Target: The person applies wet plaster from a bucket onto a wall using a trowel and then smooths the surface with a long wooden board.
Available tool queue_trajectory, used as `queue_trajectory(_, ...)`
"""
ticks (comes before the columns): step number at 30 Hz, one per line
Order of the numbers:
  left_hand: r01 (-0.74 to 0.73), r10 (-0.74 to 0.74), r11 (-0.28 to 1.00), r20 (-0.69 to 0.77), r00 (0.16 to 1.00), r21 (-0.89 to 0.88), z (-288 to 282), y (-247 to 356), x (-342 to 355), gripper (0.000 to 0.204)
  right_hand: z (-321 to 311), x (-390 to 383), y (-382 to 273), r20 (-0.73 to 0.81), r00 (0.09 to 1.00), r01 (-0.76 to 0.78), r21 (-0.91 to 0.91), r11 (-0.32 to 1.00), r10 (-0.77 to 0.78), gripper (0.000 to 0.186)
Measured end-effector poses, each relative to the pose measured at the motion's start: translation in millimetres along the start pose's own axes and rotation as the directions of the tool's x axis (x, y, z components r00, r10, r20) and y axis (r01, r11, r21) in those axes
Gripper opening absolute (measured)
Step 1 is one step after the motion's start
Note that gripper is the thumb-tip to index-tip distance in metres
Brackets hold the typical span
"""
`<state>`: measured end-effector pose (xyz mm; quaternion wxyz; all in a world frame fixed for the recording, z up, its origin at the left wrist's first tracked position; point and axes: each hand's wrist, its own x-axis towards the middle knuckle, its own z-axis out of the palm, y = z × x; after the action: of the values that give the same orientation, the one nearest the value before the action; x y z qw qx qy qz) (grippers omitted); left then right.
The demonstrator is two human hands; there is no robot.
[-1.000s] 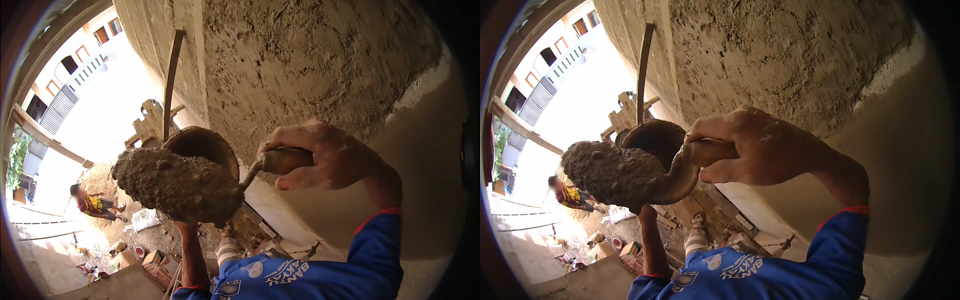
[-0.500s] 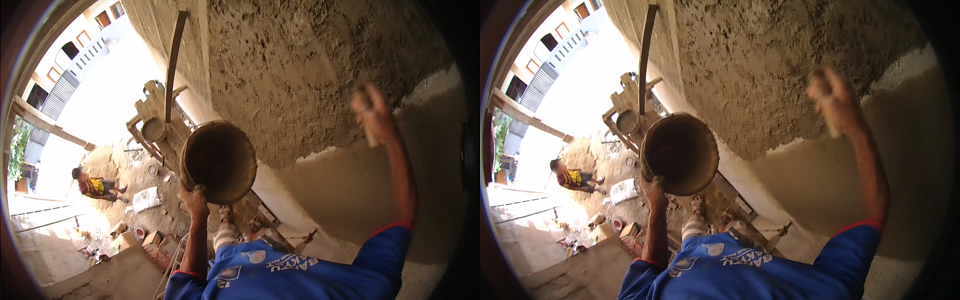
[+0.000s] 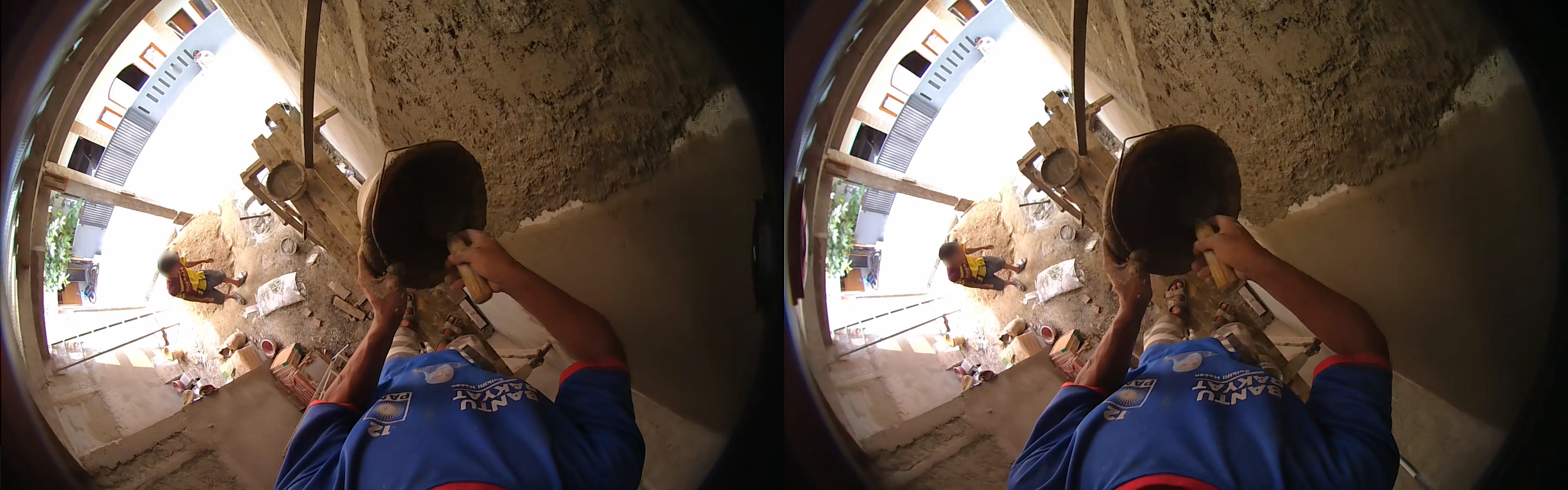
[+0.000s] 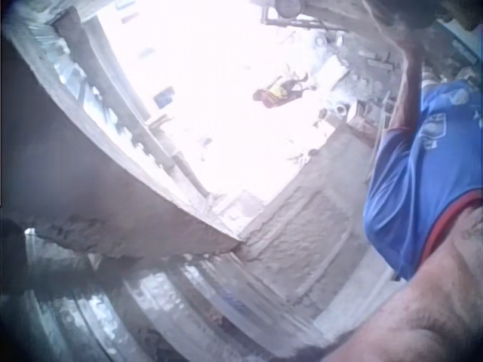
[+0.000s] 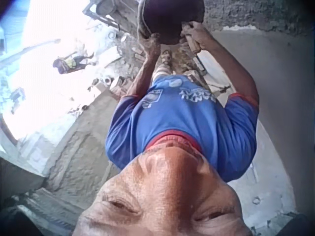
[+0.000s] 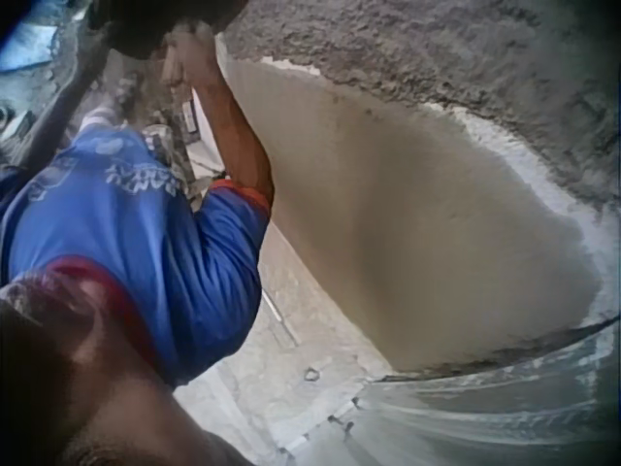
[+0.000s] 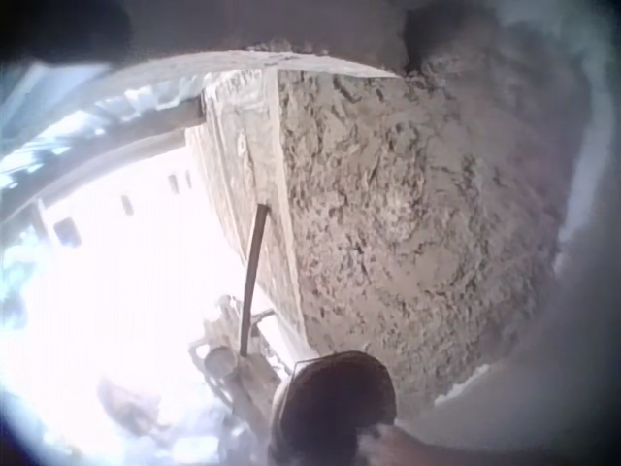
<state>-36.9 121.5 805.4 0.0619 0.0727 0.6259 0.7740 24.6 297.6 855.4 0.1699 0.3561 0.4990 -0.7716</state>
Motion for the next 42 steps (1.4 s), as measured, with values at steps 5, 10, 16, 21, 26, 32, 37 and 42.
queue_trajectory(5,-0.034,0.027,0.997,0.101,0.995,0.064,-1,17,29,0.053,-12,64,39,0.472,0.488,0.432,-0.861,-0.267,-0.734,0.053)
queue_trajectory(10,0.020,-0.025,0.999,0.115,0.993,0.050,-6,36,53,0.052,-24,28,8,0.783,0.545,0.153,-0.445,-0.883,-0.300,0.049)
queue_trajectory(16,-0.013,-0.008,0.986,0.125,0.992,0.167,6,28,48,0.053,-23,-3,-58,0.552,0.537,-0.156,-0.678,-0.718,-0.638,0.038)
queue_trajectory(21,-0.009,0.011,1.000,0.145,0.989,-0.016,19,10,59,0.053,-62,45,41,0.718,0.573,0.088,-0.533,-0.841,-0.395,0.033)
queue_trajectory(26,-0.054,0.035,0.993,0.166,0.985,0.110,22,16,60,0.053,-71,9,-9,0.831,0.365,-0.132,-0.400,-0.907,-0.420,0.038)
queue_trajectory(32,-0.200,0.121,0.933,0.264,0.957,0.299,40,55,78,0.051,-25,-13,-105,0.591,0.500,-0.413,-0.480,-0.774,-0.633,0.025)
queue_trajectory(37,-0.188,0.149,0.972,0.252,0.956,0.141,54,72,92,0.052,-84,43,-76,0.587,0.585,-0.073,-0.648,-0.758,-0.559,0.030)
queue_trajectory(42,-0.257,0.157,0.931,0.349,0.924,0.260,35,56,98,0.057,-63,27,-72,0.525,0.646,0.279,-0.838,-0.469,-0.554,0.029)
